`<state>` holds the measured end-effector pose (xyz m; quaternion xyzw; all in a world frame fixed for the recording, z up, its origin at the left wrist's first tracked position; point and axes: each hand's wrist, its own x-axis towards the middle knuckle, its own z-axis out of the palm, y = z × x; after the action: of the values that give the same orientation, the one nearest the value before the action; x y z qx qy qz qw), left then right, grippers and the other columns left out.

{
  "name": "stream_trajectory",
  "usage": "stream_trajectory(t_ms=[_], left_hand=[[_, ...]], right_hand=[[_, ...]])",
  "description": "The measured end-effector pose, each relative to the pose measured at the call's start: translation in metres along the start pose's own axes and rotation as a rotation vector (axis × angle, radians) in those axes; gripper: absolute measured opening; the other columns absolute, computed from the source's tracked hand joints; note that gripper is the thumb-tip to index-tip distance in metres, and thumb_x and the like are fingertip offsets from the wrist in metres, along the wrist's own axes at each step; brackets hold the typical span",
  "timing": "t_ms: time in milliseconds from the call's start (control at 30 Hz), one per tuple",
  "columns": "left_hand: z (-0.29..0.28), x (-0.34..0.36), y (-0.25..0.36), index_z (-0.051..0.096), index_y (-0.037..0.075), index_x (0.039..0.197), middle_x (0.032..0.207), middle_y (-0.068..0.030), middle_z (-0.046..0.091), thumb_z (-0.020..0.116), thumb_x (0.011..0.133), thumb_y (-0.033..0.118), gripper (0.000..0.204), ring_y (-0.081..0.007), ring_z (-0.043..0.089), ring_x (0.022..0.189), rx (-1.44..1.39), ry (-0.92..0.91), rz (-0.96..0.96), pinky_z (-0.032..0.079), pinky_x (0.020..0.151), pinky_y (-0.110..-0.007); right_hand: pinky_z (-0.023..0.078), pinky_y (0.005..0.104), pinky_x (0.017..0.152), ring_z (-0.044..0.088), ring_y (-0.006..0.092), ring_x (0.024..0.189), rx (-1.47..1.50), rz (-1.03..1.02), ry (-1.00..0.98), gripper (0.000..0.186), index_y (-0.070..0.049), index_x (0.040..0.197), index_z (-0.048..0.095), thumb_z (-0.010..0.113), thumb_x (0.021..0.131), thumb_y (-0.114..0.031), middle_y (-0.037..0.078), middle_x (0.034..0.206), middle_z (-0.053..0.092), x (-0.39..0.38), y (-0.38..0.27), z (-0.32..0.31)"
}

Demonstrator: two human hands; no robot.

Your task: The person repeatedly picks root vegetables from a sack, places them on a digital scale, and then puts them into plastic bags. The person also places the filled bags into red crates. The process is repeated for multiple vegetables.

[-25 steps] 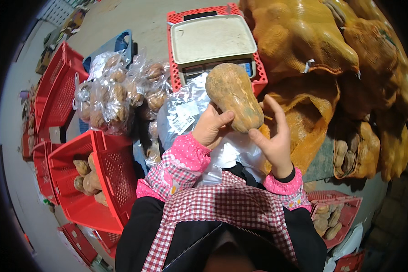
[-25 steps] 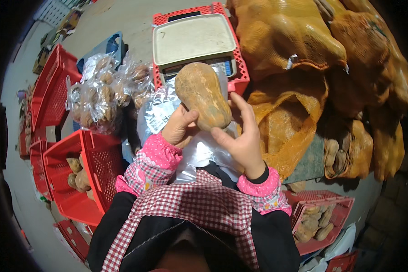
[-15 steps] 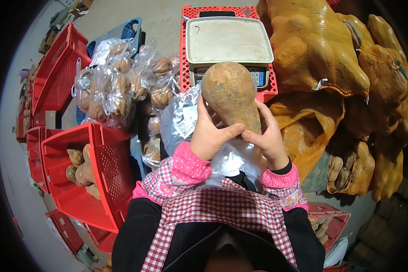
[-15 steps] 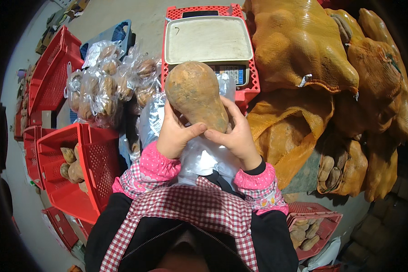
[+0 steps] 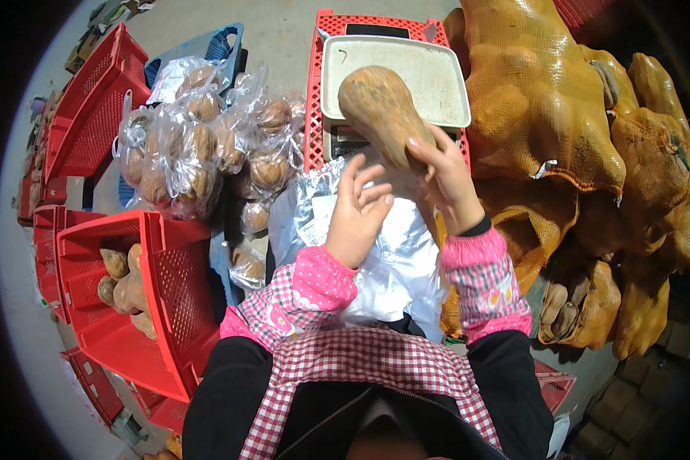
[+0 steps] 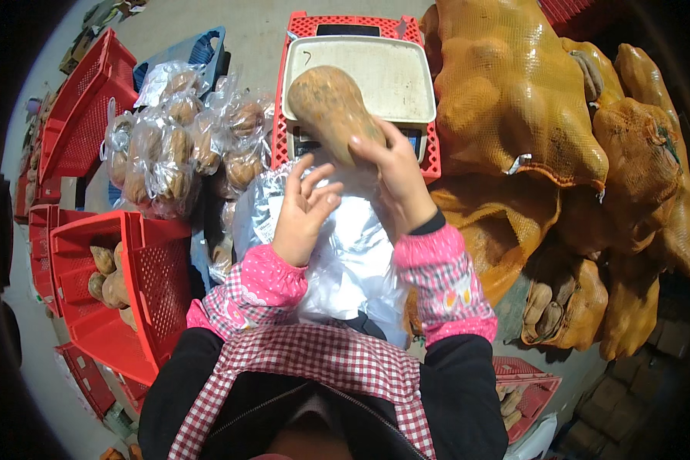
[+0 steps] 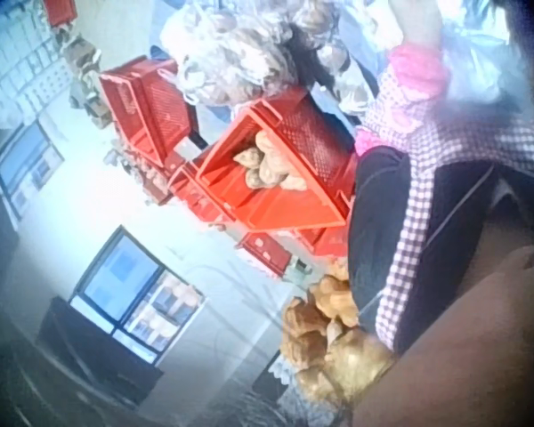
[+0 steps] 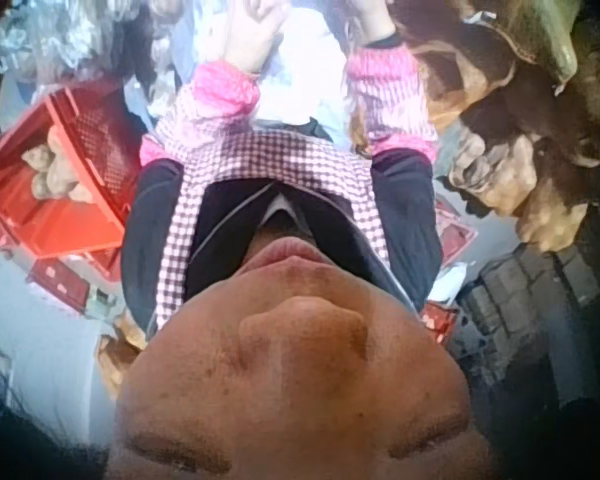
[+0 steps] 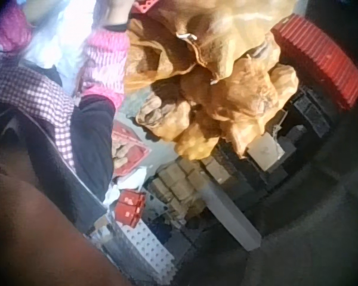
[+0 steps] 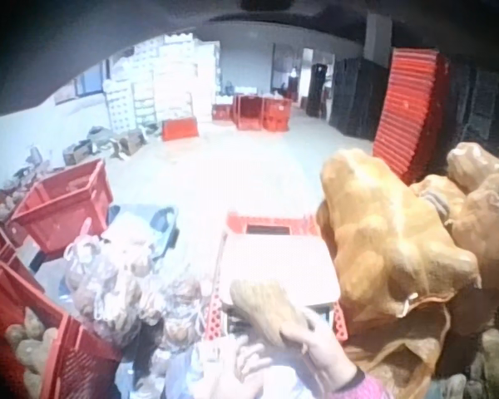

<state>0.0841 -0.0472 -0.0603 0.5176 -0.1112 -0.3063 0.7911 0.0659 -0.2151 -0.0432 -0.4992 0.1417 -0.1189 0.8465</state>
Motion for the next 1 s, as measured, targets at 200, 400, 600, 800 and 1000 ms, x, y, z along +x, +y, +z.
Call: stream_trajectory(t_ms=[200,400,600,800,1000], left_hand=[[-0.007,0.0,-0.009,0.049,-0.003,0.115,0.099,-0.0087,0.06,0.057,0.087,0.005,0.029,-0.0125,0.058,0.088,0.114,-0.089,-0.17,0.048,0.083,-0.026],[-0.008,-0.001,-0.01,0.055,0.0,0.106,0.089,-0.0037,0.06,0.055,0.087,0.005,0.02,-0.0075,0.055,0.078,0.119,-0.123,-0.169,0.045,0.071,-0.021],[-0.004,-0.004,-0.007,0.056,0.0,0.106,0.087,-0.0022,0.06,0.057,0.087,0.007,0.02,-0.0072,0.055,0.078,0.178,-0.152,-0.138,0.045,0.071,-0.021],[-0.007,-0.003,0.002,0.054,0.003,0.111,0.107,-0.0112,0.058,0.062,0.079,0.012,0.034,-0.0269,0.052,0.105,1.117,0.007,0.546,0.037,0.096,-0.041],[0.006,0.001,0.0,0.049,0.005,0.119,0.12,-0.0129,0.051,0.064,0.076,0.015,0.046,-0.0323,0.044,0.118,1.187,-0.181,0.45,0.025,0.104,-0.053]], right_hand=[[0.047,0.0275,0.081,0.06,0.0177,0.09,-0.247,-0.087,0.181,0.054,0.007,0.118,0.052,0.073,0.074,-0.016,0.013,0.105,0.061,0.097,0.008,-0.013],[0.047,0.0282,0.082,0.06,0.0197,0.094,-0.5,-0.093,0.228,0.061,0.008,0.12,0.051,0.075,0.073,-0.022,0.016,0.108,0.06,0.105,0.017,-0.021],[0.045,0.03,0.085,0.055,0.0199,0.104,-0.779,-0.215,0.353,0.069,0.004,0.132,0.039,0.073,0.078,-0.025,0.016,0.119,0.054,0.09,0.006,-0.033],[0.043,0.0316,0.091,0.053,0.0209,0.105,-0.446,-0.369,0.488,0.046,0.004,0.12,0.048,0.067,0.082,-0.013,0.015,0.114,0.054,0.068,-0.035,-0.049],[0.042,0.0376,0.094,0.05,0.0307,0.114,-0.918,-0.449,0.266,0.079,0.004,0.129,0.04,0.075,0.071,-0.035,0.024,0.122,0.051,0.091,-0.021,-0.029]])
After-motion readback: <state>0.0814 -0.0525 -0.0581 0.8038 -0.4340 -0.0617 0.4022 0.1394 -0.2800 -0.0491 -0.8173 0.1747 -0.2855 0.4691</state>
